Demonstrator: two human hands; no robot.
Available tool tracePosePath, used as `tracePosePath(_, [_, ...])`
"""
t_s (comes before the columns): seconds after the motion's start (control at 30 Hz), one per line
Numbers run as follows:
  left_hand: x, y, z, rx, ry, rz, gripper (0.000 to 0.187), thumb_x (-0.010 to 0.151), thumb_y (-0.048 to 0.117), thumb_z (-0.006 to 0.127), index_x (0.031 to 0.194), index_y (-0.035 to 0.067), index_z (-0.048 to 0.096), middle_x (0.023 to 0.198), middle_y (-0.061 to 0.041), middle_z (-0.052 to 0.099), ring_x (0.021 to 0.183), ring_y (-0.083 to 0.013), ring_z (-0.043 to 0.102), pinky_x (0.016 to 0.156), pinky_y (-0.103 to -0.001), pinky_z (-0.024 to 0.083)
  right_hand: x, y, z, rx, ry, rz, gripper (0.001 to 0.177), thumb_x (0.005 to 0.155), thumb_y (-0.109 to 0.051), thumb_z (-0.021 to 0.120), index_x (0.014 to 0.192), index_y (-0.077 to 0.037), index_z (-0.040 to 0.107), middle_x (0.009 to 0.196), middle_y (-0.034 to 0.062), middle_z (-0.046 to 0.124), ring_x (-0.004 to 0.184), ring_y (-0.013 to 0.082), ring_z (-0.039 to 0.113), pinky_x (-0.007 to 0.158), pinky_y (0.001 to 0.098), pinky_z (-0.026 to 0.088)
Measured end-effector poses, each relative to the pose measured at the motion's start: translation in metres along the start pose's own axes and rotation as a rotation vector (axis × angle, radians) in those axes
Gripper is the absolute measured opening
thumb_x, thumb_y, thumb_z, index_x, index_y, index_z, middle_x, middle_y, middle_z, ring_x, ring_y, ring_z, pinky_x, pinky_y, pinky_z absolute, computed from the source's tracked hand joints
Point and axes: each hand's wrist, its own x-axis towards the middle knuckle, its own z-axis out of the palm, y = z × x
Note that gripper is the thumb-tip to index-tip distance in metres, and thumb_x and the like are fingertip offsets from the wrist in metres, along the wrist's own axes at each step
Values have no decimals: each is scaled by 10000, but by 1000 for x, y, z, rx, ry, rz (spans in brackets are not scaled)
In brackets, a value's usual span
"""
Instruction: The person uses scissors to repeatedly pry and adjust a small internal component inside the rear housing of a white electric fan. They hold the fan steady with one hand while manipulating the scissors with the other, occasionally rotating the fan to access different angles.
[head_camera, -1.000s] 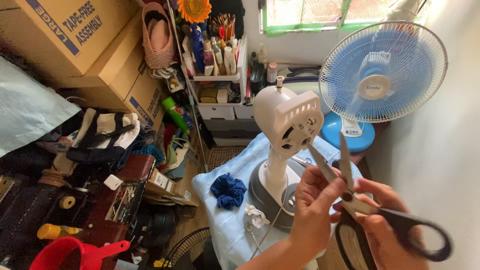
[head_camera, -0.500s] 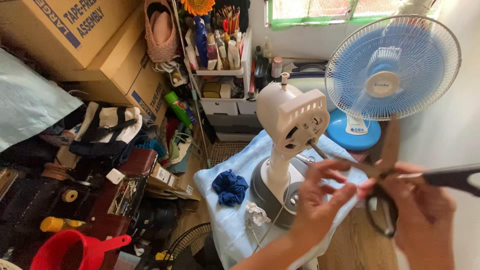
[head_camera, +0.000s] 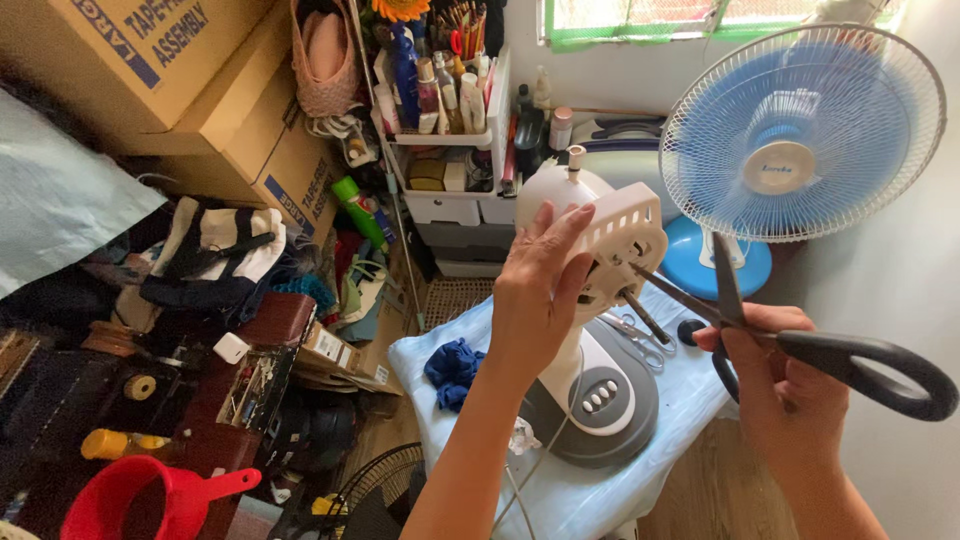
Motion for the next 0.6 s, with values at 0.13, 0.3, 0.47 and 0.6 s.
tracePosePath(0.13, [-4,-1,2,-35,7,-32,387,1045,150,632,1430,153,595,1409,-100,669,1450,-410,543,1218,-495,432,-2,-5,1,-45,-8,0,207,1039,18,581,1244,-6,590,1129,89,671,974,149,719,729,215,544])
tracePosePath(0.3, [-2,0,3,-19,8,-40,382,1039,157,646,1419,151,609,1382,-106,686,1450,-405,542,1227,-523,399,-3,-6,5,20,-3,-17,221,1040,29,580,1258,-5,576,1177,87,644,1017,151,720,786,221,568])
tracePosePath(0.47, [-2,0,2,-26,8,-42,378,1045,173,644,1422,158,609,1382,-107,684,1454,-395,543,1231,-527,399,-1,-4,6,0,-6,-45,225,1029,45,588,1250,5,574,1207,105,625,1021,167,719,813,233,575])
tracePosePath(0.6, [-2,-1,2,-19,1,-59,374,1040,185,650,1413,158,619,1378,-99,689,1450,-390,545,1224,-527,398,2,-10,10,-98,-20,-109,185,1038,44,598,1219,12,580,1187,119,623,990,177,730,848,261,596])
